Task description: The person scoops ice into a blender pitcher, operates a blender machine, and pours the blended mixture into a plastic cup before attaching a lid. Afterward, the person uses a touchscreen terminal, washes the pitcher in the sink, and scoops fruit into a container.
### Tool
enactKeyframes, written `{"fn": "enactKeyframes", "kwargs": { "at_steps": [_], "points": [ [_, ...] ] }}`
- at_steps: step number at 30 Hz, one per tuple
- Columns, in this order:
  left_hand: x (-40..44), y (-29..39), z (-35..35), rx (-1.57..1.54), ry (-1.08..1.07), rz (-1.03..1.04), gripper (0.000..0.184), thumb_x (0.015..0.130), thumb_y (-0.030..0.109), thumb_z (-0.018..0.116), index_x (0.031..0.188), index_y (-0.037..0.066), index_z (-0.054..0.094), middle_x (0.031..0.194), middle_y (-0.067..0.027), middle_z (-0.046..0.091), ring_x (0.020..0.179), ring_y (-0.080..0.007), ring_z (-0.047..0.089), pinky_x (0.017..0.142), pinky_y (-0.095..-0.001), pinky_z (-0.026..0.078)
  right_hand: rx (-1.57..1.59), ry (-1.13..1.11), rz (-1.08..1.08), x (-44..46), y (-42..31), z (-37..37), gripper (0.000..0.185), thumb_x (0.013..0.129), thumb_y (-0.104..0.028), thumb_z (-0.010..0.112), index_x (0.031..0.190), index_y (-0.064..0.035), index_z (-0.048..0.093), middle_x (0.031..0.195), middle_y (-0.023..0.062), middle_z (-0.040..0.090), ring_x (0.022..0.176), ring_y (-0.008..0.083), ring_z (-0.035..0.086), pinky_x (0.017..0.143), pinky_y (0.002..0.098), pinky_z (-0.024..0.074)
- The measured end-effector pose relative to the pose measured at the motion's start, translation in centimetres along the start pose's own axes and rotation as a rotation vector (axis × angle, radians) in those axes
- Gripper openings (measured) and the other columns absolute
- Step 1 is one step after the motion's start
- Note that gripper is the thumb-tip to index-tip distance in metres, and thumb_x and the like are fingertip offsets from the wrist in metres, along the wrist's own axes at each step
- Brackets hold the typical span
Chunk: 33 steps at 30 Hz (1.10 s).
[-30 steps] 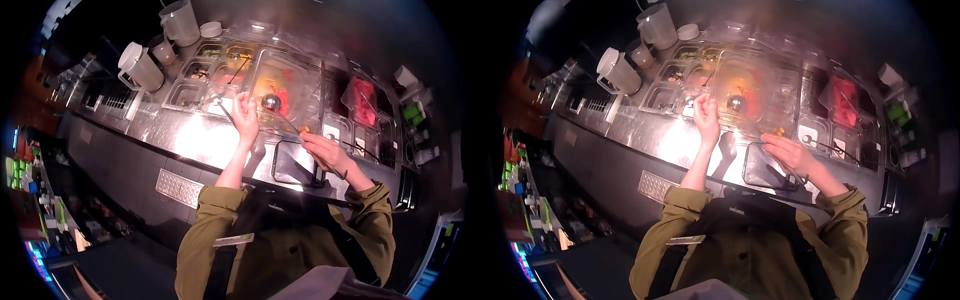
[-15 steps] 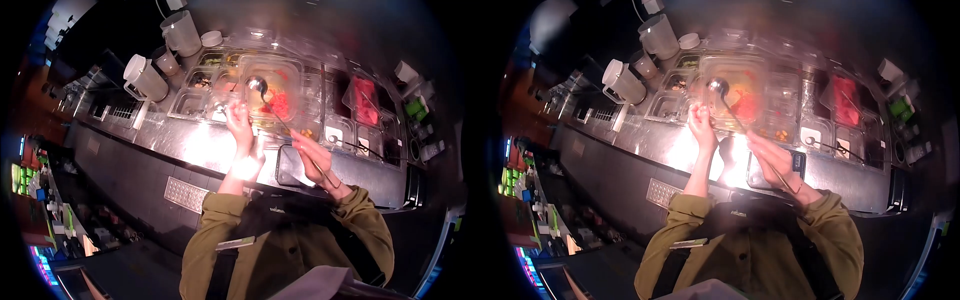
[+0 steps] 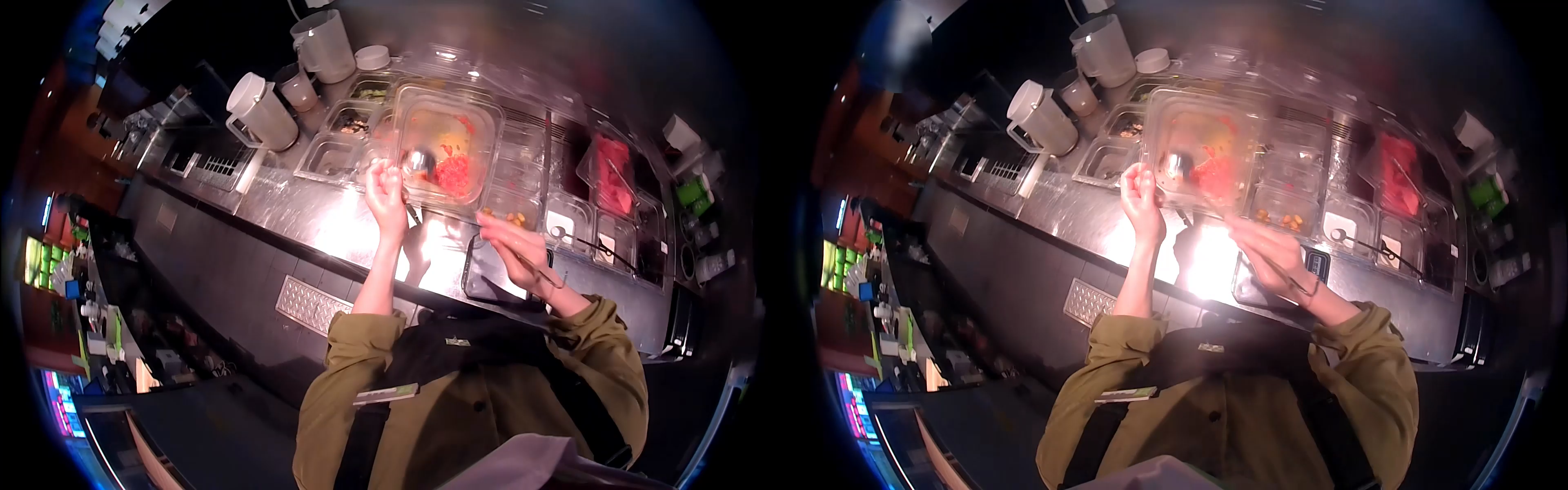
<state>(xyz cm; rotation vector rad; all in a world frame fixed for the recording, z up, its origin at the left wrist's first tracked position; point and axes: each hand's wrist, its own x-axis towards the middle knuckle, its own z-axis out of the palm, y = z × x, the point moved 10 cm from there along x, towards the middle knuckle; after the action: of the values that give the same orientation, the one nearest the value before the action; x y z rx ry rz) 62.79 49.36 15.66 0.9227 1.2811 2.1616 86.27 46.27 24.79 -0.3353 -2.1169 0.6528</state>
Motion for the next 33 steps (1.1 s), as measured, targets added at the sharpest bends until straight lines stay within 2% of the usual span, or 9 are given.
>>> {"fn": "enactKeyframes", "kwargs": {
  "at_steps": [3, 7, 12, 15, 18, 22, 25, 31, 33],
  "points": [
    [0.7, 0.7, -1.6, 0.050, -0.002, 0.048, 0.018, 0.087, 0.012, 0.052, 0.103, 0.004, 0.049, 0.066, 0.0054, 0.043, 0.050, -0.0004, 0.034, 0.042, -0.0159, 0.027, -0.028, -0.162, -0.098, -0.4, -0.7, 1.0, 0.017, 0.074, 0.009, 0.055, 0.090, 0.0073, 0.058, 0.104, 0.0211, 0.059, 0.095, 0.0300, 0.060, 0.081, 0.0317, 0.0486],
    [0.6, 2.0, -1.6, 0.028, -0.057, 0.022, 0.019, 0.086, 0.010, 0.053, 0.103, 0.004, 0.049, 0.067, 0.0053, 0.045, 0.049, 0.0004, 0.033, 0.042, -0.0156, 0.025, -0.216, -0.176, -0.372, 0.2, -1.3, 1.5, 0.020, 0.074, 0.005, 0.056, 0.093, 0.0053, 0.059, 0.105, 0.0216, 0.057, 0.096, 0.0338, 0.058, 0.080, 0.0355, 0.0497],
    [0.6, 2.4, -2.9, 0.061, -0.052, 0.086, 0.019, 0.087, 0.010, 0.052, 0.104, 0.003, 0.048, 0.070, 0.0045, 0.047, 0.049, 0.0005, 0.033, 0.042, -0.0153, 0.025, -0.242, -0.237, -0.421, 0.2, 0.4, 2.5, 0.026, 0.074, -0.001, 0.055, 0.099, 0.0057, 0.056, 0.109, 0.0209, 0.056, 0.101, 0.0335, 0.056, 0.081, 0.0357, 0.0492],
    [1.0, 2.4, -3.8, 0.127, -0.010, 0.085, 0.019, 0.086, 0.009, 0.052, 0.104, 0.002, 0.049, 0.072, 0.0042, 0.048, 0.054, -0.0001, 0.036, 0.047, -0.0147, 0.028, -0.290, -0.257, -0.417, 0.1, 1.6, 3.6, 0.028, 0.073, -0.002, 0.055, 0.101, 0.0046, 0.056, 0.111, 0.0213, 0.054, 0.102, 0.0325, 0.055, 0.081, 0.0344, 0.0494],
    [1.1, 3.5, -3.8, 0.152, -0.033, 0.110, 0.019, 0.086, 0.006, 0.052, 0.102, -0.003, 0.049, 0.091, -0.0050, 0.055, 0.081, -0.0090, 0.052, 0.070, -0.0220, 0.043, -0.412, -0.358, -0.525, 1.6, 0.2, 3.6, 0.025, 0.071, -0.004, 0.054, 0.094, 0.0055, 0.057, 0.108, 0.0210, 0.055, 0.102, 0.0309, 0.055, 0.073, 0.0315, 0.0518],
    [1.7, 5.5, -2.2, 0.335, -0.141, 0.161, 0.020, 0.085, 0.006, 0.052, 0.102, -0.004, 0.050, 0.089, -0.0065, 0.056, 0.080, -0.0090, 0.053, 0.070, -0.0224, 0.043, -0.680, -0.678, -0.628, 2.2, 0.5, 5.9, 0.017, 0.068, -0.006, 0.053, 0.080, 0.0059, 0.053, 0.098, 0.0195, 0.056, 0.093, 0.0292, 0.057, 0.058, 0.0286, 0.0520],
    [2.4, 4.8, -2.1, 0.403, -0.160, 0.174, 0.020, 0.085, 0.005, 0.052, 0.102, -0.004, 0.050, 0.087, -0.0064, 0.057, 0.078, -0.0092, 0.053, 0.069, -0.0223, 0.043, -0.720, -0.882, -0.588, 2.1, 1.6, 7.4, 0.019, 0.067, -0.008, 0.053, 0.081, 0.0050, 0.054, 0.101, 0.0208, 0.055, 0.092, 0.0286, 0.057, 0.057, 0.0310, 0.0522],
    [1.4, 3.5, -3.6, 0.265, -0.047, 0.182, 0.025, 0.085, 0.005, 0.051, 0.108, -0.005, 0.048, 0.095, -0.0097, 0.056, 0.085, -0.0112, 0.053, 0.074, -0.0224, 0.044, -0.136, -0.327, -0.268, 4.4, 0.5, 3.6, 0.018, 0.074, -0.003, 0.058, 0.092, 0.0021, 0.059, 0.097, 0.0181, 0.061, 0.086, 0.0285, 0.062, 0.065, 0.0354, 0.0546],
    [1.1, 2.7, -4.0, 0.203, -0.034, 0.087, 0.026, 0.086, 0.006, 0.051, 0.109, -0.005, 0.047, 0.098, -0.0105, 0.054, 0.088, -0.0125, 0.053, 0.076, -0.0232, 0.043, -0.145, -0.274, -0.262, 3.6, -0.7, 2.4, 0.025, 0.076, -0.004, 0.058, 0.100, 0.0012, 0.058, 0.097, 0.0169, 0.062, 0.088, 0.0295, 0.062, 0.071, 0.0356, 0.0536]
  ]
}}
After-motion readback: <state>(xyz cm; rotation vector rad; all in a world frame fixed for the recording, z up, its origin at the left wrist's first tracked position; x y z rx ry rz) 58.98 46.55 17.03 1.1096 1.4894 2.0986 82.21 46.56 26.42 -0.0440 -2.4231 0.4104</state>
